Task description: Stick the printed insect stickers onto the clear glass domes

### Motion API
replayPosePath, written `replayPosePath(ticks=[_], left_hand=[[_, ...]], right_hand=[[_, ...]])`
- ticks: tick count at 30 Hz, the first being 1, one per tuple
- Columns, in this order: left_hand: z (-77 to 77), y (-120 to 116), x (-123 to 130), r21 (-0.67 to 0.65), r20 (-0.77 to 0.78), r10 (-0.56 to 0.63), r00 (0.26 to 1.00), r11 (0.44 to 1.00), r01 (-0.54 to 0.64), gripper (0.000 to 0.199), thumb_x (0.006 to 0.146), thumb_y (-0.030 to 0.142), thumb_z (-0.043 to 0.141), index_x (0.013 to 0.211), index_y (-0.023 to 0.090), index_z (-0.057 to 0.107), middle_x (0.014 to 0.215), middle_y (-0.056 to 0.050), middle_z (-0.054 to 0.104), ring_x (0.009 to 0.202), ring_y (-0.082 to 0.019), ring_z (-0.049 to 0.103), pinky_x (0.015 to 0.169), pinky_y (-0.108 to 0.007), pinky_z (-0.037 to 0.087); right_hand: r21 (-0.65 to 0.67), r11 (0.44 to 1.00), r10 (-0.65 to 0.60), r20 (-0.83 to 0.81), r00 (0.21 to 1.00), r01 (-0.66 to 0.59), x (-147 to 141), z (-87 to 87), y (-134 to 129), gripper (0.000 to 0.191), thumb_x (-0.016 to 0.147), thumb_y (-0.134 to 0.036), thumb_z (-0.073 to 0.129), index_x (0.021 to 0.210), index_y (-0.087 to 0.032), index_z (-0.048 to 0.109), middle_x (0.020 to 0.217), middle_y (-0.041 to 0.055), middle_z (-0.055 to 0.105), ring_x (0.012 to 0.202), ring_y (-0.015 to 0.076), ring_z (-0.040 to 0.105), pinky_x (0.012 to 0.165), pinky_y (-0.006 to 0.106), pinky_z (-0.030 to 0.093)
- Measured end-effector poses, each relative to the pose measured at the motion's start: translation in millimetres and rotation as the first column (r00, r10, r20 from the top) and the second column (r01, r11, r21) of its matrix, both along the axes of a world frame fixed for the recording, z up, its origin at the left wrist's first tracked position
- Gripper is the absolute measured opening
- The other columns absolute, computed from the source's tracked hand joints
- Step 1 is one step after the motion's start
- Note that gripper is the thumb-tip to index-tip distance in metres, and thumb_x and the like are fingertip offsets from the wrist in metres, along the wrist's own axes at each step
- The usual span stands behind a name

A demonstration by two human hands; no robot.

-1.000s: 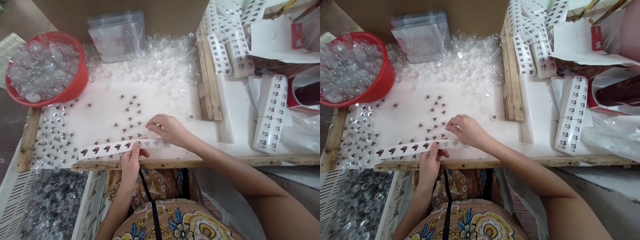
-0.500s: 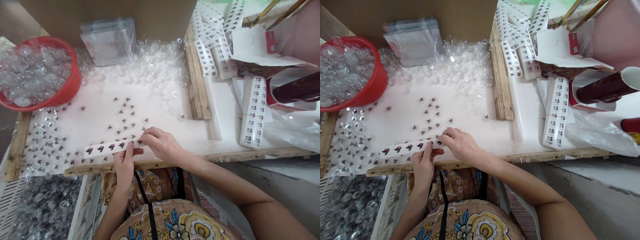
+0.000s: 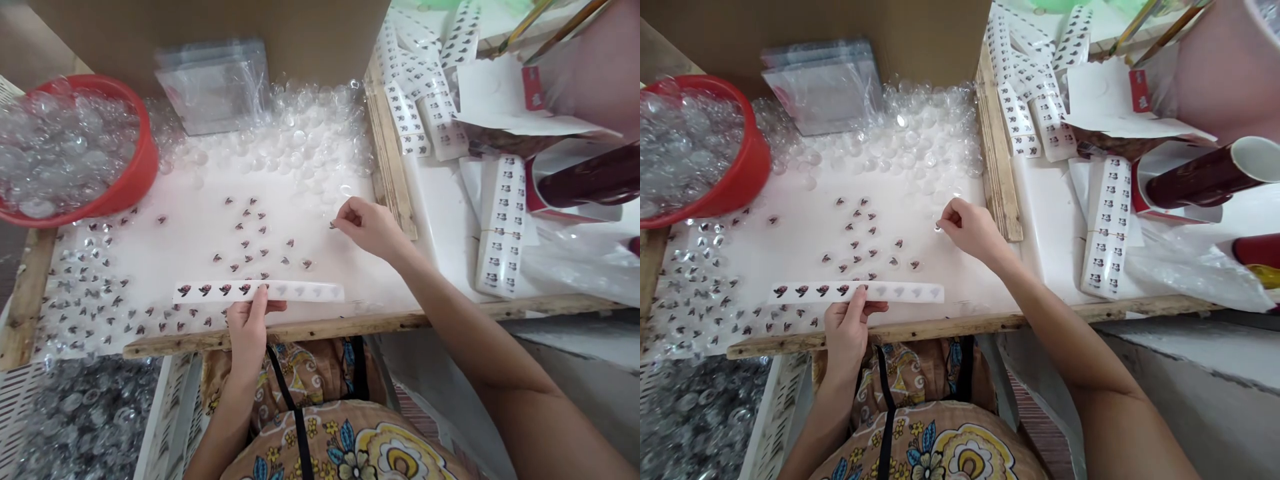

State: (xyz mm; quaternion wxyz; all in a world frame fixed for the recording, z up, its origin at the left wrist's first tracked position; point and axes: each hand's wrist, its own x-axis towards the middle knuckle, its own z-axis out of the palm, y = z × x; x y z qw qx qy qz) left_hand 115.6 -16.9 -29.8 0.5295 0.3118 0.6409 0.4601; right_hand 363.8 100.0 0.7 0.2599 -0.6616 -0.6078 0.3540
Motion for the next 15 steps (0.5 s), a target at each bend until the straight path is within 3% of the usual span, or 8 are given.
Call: replayPosePath(ticks=[10, 15], left_hand=[[-1.3, 1.2, 0.3, -0.003, 0.011, -0.016, 1.000, 1.000, 0.016, 0.034, 0.086, 0.046, 0.068, 0.075, 0.014, 0.075, 0.062, -0.005, 0.074, 0.062, -0.023, 0.073, 0.064, -0.034, 0.061], [-2.7, 1.1, -0.6, 0.001, -0.020, -0.033, 0.999, 0.999, 0.033, 0.036, 0.086, 0.047, 0.067, 0.073, 0.015, 0.075, 0.062, -0.005, 0.074, 0.063, -0.023, 0.073, 0.066, -0.034, 0.061]], right_hand=[[-0.044, 0.997, 0.070, 0.142, 0.987, -0.064, -5.5, -9.9, 1.7, 0.011, 0.079, -0.014, 0.061, 0.073, -0.020, 0.054, 0.067, 0.0000, 0.062, 0.062, 0.0133, 0.053, 0.062, 0.028, 0.038], [0.040, 0.990, 0.113, 0.316, 0.942, -0.132, -18.1, -18.6, -8.2, 0.009, 0.083, -0.012, 0.055, 0.079, -0.018, 0.060, 0.083, 0.0061, 0.063, 0.065, 0.0144, 0.050, 0.061, 0.029, 0.033]])
